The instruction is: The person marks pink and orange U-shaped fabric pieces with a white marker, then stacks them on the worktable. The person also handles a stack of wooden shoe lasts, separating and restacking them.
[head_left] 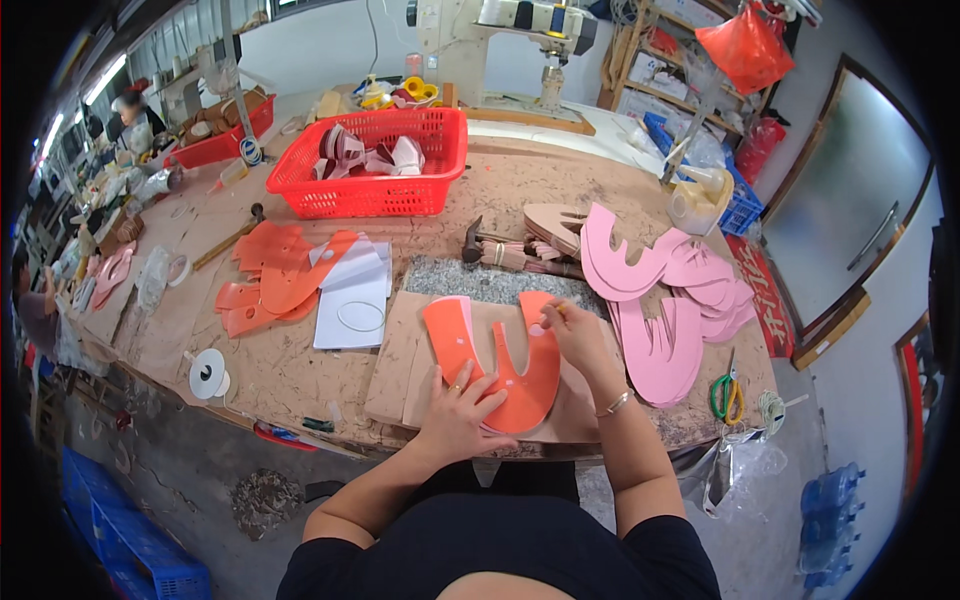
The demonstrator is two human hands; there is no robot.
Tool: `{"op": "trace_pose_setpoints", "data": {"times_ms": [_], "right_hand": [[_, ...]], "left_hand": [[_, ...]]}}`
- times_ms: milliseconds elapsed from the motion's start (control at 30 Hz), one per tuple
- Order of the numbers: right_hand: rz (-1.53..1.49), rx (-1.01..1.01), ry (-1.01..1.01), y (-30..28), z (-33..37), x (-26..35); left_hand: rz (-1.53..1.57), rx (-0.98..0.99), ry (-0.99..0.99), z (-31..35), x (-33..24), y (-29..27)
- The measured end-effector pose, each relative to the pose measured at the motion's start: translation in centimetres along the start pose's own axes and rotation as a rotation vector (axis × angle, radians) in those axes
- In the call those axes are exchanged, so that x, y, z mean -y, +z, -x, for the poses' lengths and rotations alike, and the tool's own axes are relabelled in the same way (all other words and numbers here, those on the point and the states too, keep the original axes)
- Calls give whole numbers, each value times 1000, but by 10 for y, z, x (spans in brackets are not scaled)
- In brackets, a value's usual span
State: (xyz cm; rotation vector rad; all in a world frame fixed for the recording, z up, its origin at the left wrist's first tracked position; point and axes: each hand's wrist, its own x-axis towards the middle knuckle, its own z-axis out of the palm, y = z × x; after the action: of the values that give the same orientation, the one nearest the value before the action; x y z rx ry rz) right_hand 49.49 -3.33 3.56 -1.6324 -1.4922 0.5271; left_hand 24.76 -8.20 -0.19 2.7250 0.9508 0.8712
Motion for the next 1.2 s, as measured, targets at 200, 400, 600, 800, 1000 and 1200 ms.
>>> {"op": "trace_pose_setpoints", "data": {"times_ms": [200, 400, 600, 800, 1000, 1200], "right_hand": [[42, -217, -192, -31, 49, -11], [287, 169, -534, -5, 110, 8], [377, 268, -603, -8, 105, 9], [353, -105, -662, -35, 59, 15], [565, -881, -568, -157, -68, 46], [699, -1060, -689, -188, -83, 46]], "left_hand": [[434, -100, -191, 25, 26, -20], [1329, -842, -482, 13, 73, -59], [1182, -830, -363, 16, 67, -59], [590, -806, -64, 20, 53, -39], [161, -346, 120, 20, 14, -8], [-42, -30, 117, 25, -3, 2]]}}
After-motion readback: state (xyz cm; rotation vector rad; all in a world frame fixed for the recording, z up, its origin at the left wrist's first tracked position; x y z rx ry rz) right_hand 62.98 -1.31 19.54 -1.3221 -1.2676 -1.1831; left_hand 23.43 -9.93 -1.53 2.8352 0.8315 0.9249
